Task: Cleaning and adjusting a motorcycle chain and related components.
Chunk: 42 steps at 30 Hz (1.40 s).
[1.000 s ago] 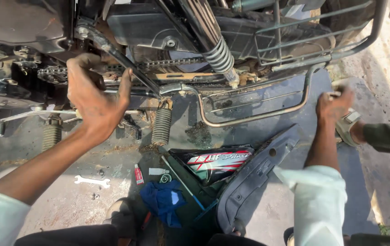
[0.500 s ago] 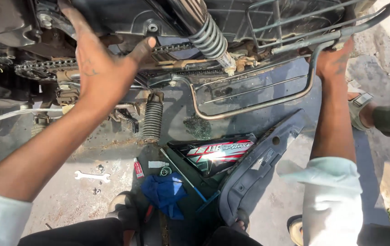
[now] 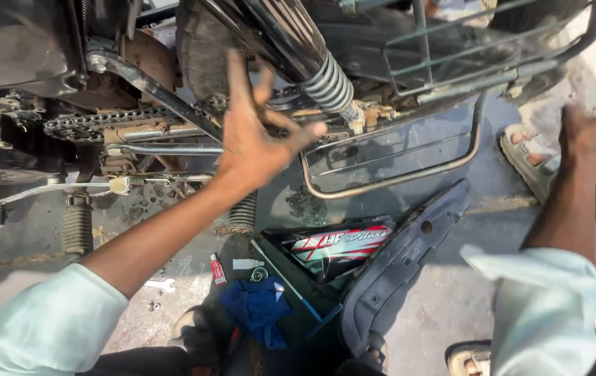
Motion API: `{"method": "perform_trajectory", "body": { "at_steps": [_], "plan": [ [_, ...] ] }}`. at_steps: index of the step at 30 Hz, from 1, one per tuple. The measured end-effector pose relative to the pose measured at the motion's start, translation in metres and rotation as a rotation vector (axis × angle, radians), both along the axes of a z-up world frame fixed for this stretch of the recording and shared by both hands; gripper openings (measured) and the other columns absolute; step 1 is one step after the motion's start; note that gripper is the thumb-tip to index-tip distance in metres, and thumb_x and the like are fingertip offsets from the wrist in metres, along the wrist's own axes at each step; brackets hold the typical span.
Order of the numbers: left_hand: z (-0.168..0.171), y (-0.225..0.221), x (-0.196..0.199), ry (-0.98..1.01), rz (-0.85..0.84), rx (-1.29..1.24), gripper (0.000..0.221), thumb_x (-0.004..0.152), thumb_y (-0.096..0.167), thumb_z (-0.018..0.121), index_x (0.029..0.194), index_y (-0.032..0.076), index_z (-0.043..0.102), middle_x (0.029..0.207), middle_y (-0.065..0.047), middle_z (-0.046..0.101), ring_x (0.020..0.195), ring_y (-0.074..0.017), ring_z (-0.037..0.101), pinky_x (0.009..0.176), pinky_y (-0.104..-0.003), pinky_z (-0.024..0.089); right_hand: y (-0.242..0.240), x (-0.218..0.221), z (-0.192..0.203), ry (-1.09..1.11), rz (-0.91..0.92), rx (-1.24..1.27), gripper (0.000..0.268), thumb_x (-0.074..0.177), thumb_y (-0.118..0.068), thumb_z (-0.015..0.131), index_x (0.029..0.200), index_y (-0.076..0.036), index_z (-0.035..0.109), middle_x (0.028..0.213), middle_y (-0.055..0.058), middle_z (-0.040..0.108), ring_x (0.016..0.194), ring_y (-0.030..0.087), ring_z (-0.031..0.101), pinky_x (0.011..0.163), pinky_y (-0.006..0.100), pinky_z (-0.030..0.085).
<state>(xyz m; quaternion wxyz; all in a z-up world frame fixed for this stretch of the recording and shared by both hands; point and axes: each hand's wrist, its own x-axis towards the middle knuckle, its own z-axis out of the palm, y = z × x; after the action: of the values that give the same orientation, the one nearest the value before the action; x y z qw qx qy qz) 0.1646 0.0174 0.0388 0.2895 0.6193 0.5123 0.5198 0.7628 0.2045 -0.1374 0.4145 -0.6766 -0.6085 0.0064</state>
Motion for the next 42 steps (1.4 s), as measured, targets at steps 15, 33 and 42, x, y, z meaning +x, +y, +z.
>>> {"method": "perform_trajectory", "body": {
  "at_steps": [15,33,42],
  "plan": [
    [-0.072,-0.045,0.048,0.712,-0.133,0.136,0.074,0.104,0.025,0.063,0.162,-0.002,0.025,0.166,-0.032,0.021,0.145,-0.0438,0.034,0.115,-0.058,0.03,-0.06,-0.16,-0.012,-0.33,0.638,-0.142,0.09,0.063,-0.034,0.088,0.139,-0.001,0.055,0.128,0.028,0.064,0.114,0.046,0.062,0.098,0.047,0.052],
    [-0.097,-0.027,0.06,0.752,-0.061,0.16,0.052,0.108,0.033,0.056,0.156,0.014,0.048,0.156,-0.02,0.04,0.145,-0.0396,0.035,0.12,-0.055,0.031,-0.267,-0.077,0.125,0.15,0.717,-0.188,0.05,0.085,-0.026,0.081,0.126,0.001,0.069,0.134,0.02,0.065,0.129,0.028,0.062,0.112,0.036,0.048],
    [-0.03,-0.139,0.026,1.026,-0.407,-0.272,0.123,0.079,0.049,0.081,0.164,0.012,0.0,0.17,-0.017,-0.003,0.157,-0.0347,0.005,0.123,-0.052,0.018,-0.374,-0.172,0.185,0.769,0.971,-0.317,0.041,0.092,-0.027,0.078,0.122,-0.003,0.066,0.13,0.017,0.067,0.128,0.027,0.064,0.112,0.038,0.052]
  ]
}}
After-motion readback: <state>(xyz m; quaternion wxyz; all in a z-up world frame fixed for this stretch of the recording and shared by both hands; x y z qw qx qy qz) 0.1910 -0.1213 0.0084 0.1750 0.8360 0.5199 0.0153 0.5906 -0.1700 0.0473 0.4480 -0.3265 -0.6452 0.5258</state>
